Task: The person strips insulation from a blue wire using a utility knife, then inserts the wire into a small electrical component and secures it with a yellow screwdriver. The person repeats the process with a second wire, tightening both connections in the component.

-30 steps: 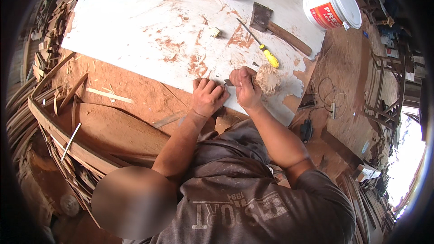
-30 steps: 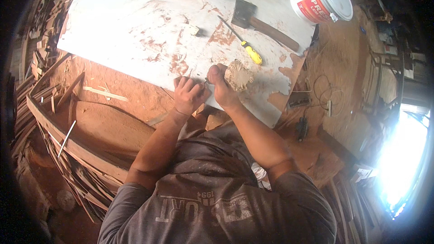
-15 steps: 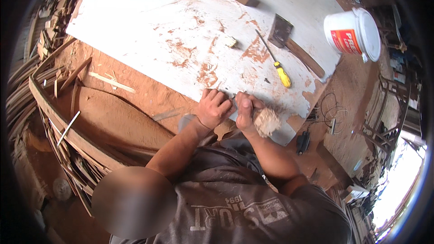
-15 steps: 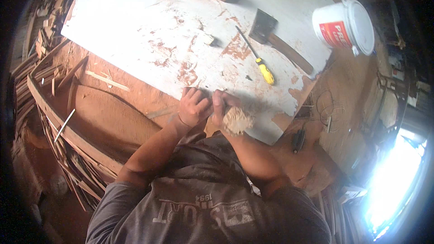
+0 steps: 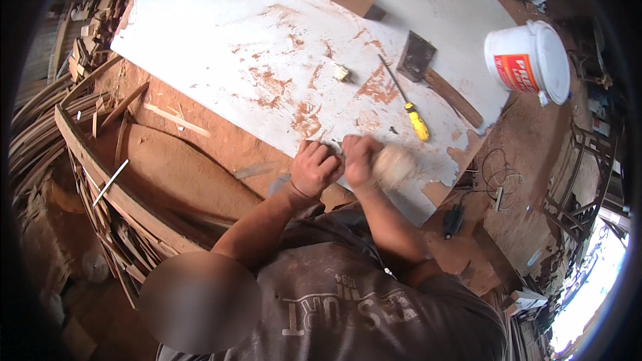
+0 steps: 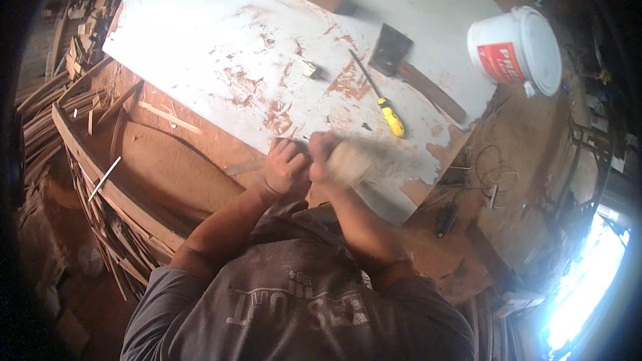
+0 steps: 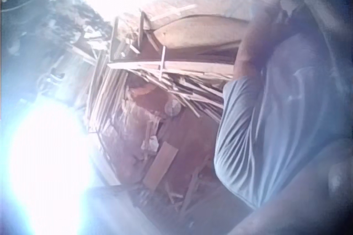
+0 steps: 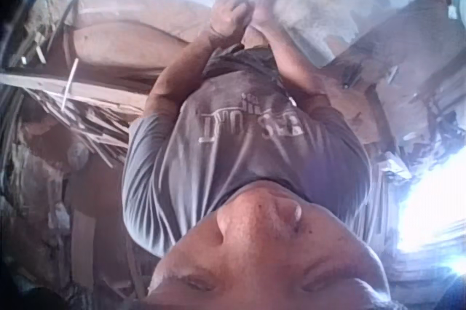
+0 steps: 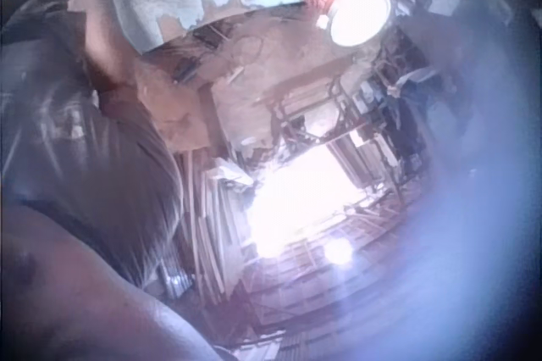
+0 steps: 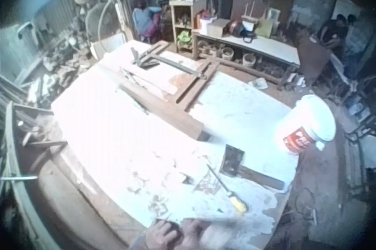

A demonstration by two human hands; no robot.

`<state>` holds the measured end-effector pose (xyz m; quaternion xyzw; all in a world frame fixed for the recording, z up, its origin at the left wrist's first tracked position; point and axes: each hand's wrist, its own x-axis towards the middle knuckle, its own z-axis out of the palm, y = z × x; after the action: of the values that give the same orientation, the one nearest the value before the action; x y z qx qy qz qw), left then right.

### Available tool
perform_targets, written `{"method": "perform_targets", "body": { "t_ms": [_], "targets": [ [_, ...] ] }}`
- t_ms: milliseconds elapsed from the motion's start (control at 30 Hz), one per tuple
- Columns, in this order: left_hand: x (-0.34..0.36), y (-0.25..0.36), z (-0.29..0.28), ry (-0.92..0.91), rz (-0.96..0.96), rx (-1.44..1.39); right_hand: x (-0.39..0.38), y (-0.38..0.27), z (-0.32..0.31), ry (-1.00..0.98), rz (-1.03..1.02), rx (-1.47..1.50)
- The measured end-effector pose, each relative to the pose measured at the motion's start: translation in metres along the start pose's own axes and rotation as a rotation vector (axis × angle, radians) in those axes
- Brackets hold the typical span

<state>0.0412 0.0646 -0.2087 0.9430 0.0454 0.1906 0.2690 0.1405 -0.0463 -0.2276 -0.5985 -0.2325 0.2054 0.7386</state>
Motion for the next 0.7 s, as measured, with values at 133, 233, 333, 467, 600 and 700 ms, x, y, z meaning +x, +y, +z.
{"method": "perform_targets", "body": {
  "t_ms": [133, 233, 333, 467, 600, 700],
  "targets": [
    [-0.006, -0.001, 0.006, 0.098, -0.014, 0.021, 0.025, -0.01, -0.024, 0.137, -0.02, 0.68],
    [-0.008, -0.001, 0.01, 0.129, -0.022, 0.012, 0.007, -0.054, -0.024, 0.168, 0.337, -0.135],
    [-0.004, 0.003, 0.009, 0.171, -0.018, 0.02, -0.012, -0.073, -0.031, 0.031, 0.211, -0.609],
    [-0.005, 0.006, 0.004, 0.182, -0.037, -0.094, -0.047, -0.085, -0.067, -0.108, 0.153, -0.89],
    [-0.008, 0.007, -0.004, 0.2, -0.204, -0.407, -0.068, -0.083, -0.111, -0.234, 0.042, -1.091],
    [-0.01, 0.024, -0.033, -0.006, -0.455, -0.609, -0.073, -0.079, -0.124, -0.282, -0.069, -1.179]
  ]
}}
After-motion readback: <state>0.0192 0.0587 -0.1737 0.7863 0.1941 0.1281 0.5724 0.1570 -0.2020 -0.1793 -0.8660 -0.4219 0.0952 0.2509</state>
